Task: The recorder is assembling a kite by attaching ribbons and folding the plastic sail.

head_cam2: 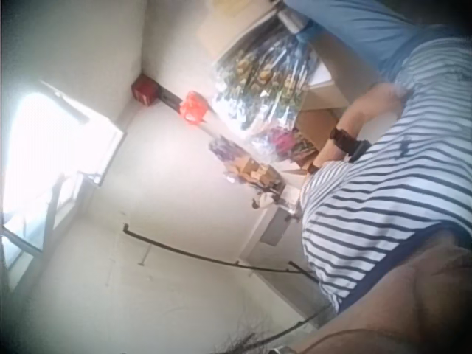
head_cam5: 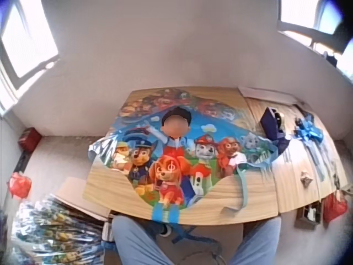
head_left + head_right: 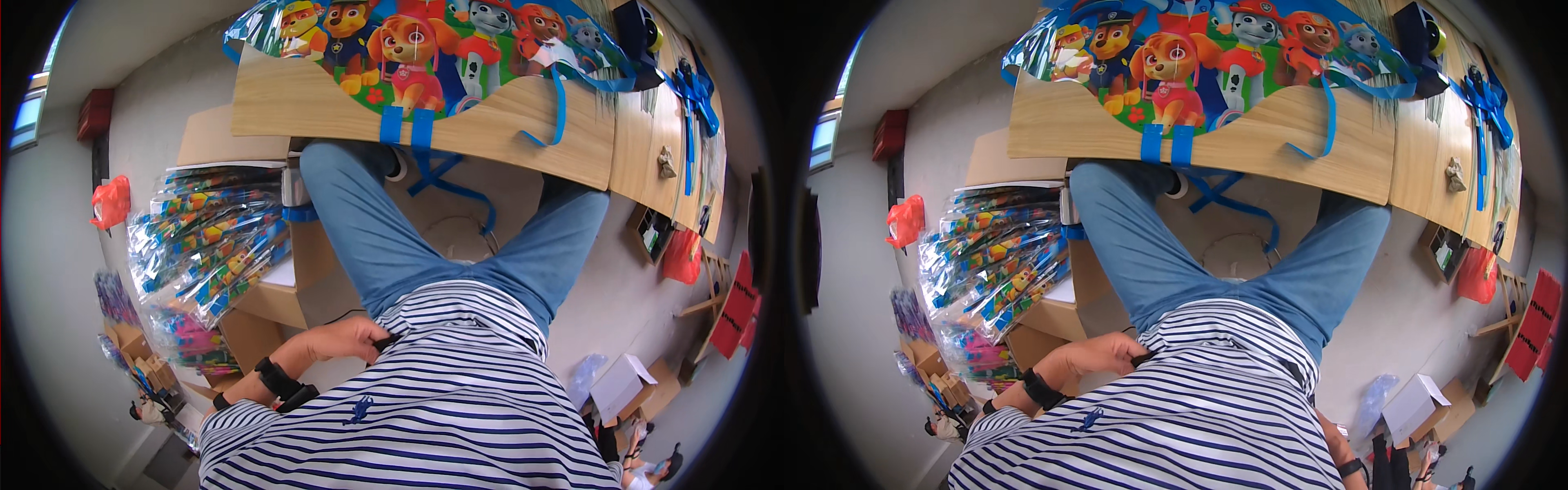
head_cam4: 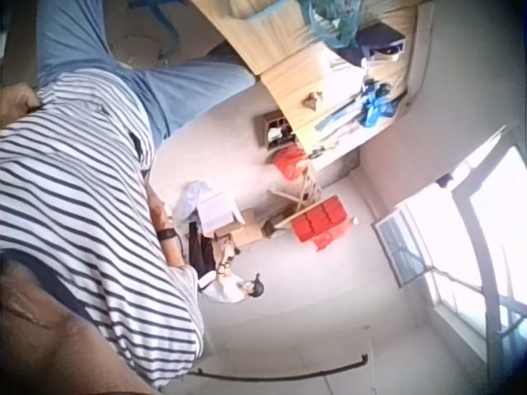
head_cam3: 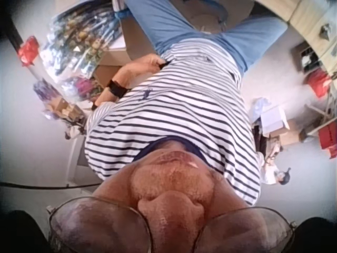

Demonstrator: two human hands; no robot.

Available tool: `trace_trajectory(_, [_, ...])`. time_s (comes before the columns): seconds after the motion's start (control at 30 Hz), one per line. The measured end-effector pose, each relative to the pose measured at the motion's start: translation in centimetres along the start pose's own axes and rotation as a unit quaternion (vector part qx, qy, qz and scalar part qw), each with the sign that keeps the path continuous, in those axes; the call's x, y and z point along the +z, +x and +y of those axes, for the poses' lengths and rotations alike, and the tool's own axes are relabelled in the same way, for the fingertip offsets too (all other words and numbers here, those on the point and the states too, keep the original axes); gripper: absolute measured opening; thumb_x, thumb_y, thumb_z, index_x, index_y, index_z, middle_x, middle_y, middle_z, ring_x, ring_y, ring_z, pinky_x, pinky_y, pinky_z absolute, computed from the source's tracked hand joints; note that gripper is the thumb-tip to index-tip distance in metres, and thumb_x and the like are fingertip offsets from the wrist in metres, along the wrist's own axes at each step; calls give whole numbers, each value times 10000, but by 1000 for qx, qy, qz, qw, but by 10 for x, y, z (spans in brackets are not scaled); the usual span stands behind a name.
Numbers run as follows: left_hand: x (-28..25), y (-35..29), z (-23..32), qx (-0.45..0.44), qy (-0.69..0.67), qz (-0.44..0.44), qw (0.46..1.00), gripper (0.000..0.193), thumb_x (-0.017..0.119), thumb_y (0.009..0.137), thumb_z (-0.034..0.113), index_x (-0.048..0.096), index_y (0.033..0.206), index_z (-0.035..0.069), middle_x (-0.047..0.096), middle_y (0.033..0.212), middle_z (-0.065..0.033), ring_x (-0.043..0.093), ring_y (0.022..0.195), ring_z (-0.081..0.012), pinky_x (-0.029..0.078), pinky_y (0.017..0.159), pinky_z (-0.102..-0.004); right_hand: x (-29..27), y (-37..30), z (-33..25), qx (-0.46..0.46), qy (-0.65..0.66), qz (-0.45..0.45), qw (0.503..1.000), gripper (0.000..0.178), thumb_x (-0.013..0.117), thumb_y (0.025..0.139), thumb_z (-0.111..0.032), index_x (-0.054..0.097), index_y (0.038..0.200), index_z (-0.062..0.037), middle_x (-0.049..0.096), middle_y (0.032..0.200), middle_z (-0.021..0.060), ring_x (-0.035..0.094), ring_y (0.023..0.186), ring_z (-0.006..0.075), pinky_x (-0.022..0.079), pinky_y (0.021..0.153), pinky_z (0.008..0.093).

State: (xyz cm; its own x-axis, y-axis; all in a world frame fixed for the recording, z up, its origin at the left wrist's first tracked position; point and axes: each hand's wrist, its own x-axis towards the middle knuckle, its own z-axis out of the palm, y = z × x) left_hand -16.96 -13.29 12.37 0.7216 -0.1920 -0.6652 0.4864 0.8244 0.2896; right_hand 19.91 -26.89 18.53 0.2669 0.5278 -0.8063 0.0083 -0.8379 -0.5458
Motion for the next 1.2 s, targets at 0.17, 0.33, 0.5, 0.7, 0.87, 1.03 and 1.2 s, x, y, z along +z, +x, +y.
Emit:
trace_trajectory(0.17, [3, 23, 23, 20, -107, 20, 994, 91, 696, 942, 94, 700, 925, 4, 661, 767, -1, 618, 651, -70, 516, 631, -216, -3, -11, 9, 12, 1, 5, 1000, 120, 645, 924, -64, 749, 934, -4, 751, 862, 118, 710, 773, 269, 570, 742, 361])
trace_trajectory(0.33, [7, 57, 51, -9, -79, -10, 997, 139, 714, 921, 149, 725, 1000, 36, 700, 876, 31, 607, 766, -42, 477, 719, -183, -11, -34, 27, 36, -2, 10, 999, 118, 646, 921, -65, 749, 924, -6, 750, 855, 123, 712, 769, 277, 570, 739, 366])
trace_trajectory(0.5, [19, 78, 78, -41, -20, -8, 999, 161, 737, 906, 149, 727, 1006, 23, 707, 874, 7, 628, 749, -57, 489, 673, -188, -19, -62, 52, 82, -9, 13, 996, 117, 647, 917, -66, 749, 914, -8, 750, 848, 128, 714, 766, 286, 571, 736, 370])
trace_trajectory(0.7, [40, 119, 104, -67, -4, -51, 996, 220, 712, 912, 55, 689, 1092, -69, 710, 868, -102, 673, 677, -109, 513, 501, -184, -31, -91, 83, 139, -24, 8, 990, 115, 649, 912, -67, 748, 903, -10, 749, 840, 133, 716, 761, 296, 572, 733, 376])
trace_trajectory(0.87, [59, 135, 121, -61, -46, -93, 993, 334, 654, 922, -33, 602, 1249, -72, 710, 852, -199, 667, 566, -149, 480, 375, -212, -32, -90, 101, 164, -60, -3, 985, 115, 650, 908, -68, 748, 893, -12, 748, 833, 138, 718, 758, 304, 572, 729, 380])
trace_trajectory(1.03, [69, 133, 122, -40, -83, -73, 993, 308, 645, 913, -56, 605, 1218, -43, 703, 815, -219, 668, 534, -153, 496, 369, -216, -29, -54, 72, -28, -434, 75, 897, 72, 654, 823, -40, 722, 809, -22, 705, 793, 206, 697, 778, 427, 555, 678, 451])
trace_trajectory(1.2, [74, 134, 122, -11, -81, -88, 993, 243, 637, 908, -72, 615, 1148, -35, 699, 835, -210, 704, 605, -175, 514, 382, -219, -15, -29, 2, -55, 70, 24, 996, 153, 633, 955, -33, 707, 1066, 41, 720, 938, 69, 644, 866, 127, 505, 793, 268])
